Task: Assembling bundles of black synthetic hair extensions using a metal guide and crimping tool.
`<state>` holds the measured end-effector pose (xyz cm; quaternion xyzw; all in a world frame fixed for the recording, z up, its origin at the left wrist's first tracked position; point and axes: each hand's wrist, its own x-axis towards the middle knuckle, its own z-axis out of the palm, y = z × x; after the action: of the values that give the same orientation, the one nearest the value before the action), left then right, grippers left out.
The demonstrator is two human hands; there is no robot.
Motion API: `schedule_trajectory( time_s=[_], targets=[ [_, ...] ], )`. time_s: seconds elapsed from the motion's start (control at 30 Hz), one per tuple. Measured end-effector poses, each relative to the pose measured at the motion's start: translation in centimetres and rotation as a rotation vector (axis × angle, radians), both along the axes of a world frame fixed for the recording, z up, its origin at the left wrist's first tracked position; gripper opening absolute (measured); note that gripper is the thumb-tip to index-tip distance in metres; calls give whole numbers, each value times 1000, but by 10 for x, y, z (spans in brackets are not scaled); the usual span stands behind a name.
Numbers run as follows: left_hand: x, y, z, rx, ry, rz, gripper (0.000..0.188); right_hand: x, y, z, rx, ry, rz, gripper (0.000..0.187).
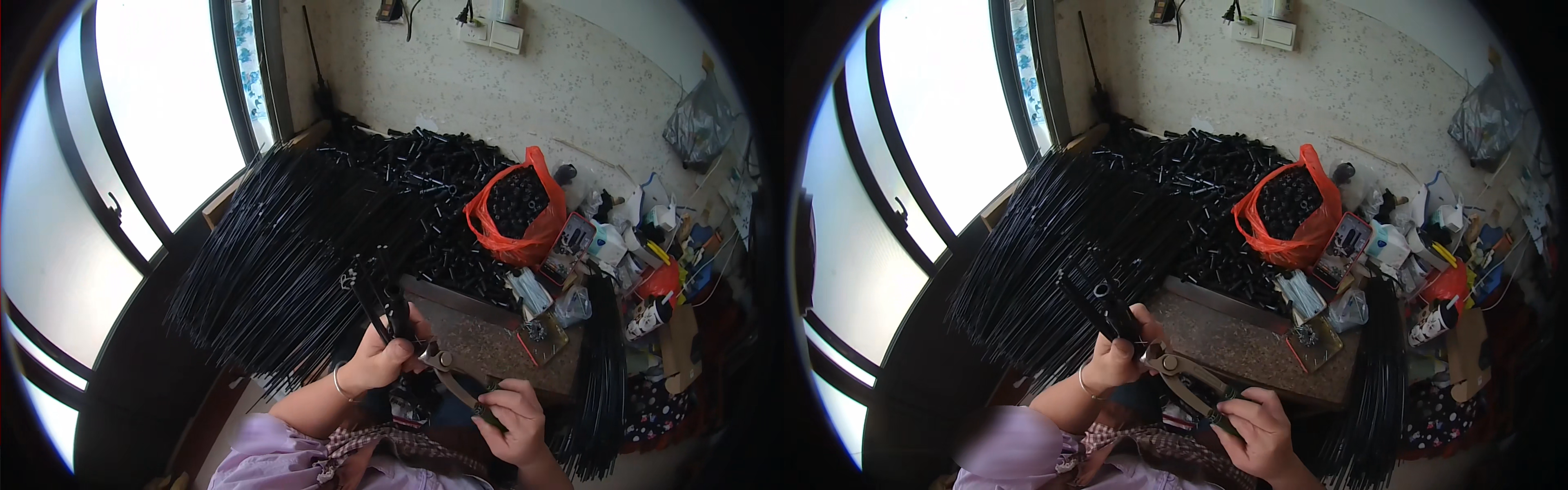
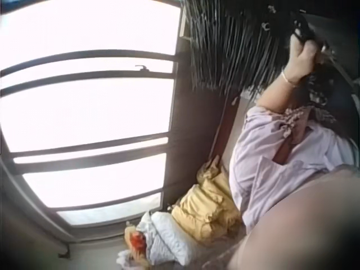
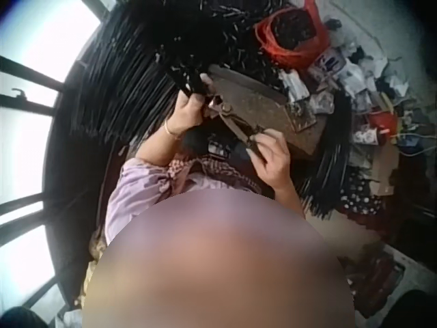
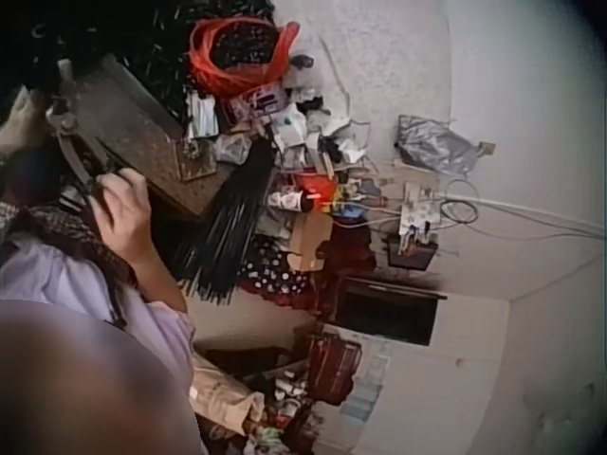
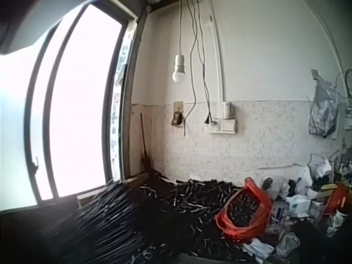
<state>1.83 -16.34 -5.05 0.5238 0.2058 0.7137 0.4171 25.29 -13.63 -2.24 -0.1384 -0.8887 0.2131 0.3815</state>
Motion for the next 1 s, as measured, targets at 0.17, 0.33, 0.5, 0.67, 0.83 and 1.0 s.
schedule_trajectory(
  time_s=[0.17, 0.33, 0.5, 0.67, 0.83, 1.0],
  targets=[
    [1, 2, 3, -116, -29, -111, 38, 11, 3, 17, 604, -283, -435, 17],
    [5, 2, 8, -146, -80, -103, 29, 17, 15, 27, 927, -272, -433, 19],
    [4, -3, 14, -165, -46, 24, 27, 17, 16, 32, 604, -198, -278, 24],
    [4, -1, 29, -140, 47, 32, 33, 12, 2, -28, -1670, 187, 588, 43],
    [12, 2, 35, -234, -12, -133, 30, -9, -2, -42, -1563, -136, 647, 43],
    [7, -2, 38, -210, 125, 225, 21, -10, 11, -18, -340, -77, -175, 46]
  ],
)
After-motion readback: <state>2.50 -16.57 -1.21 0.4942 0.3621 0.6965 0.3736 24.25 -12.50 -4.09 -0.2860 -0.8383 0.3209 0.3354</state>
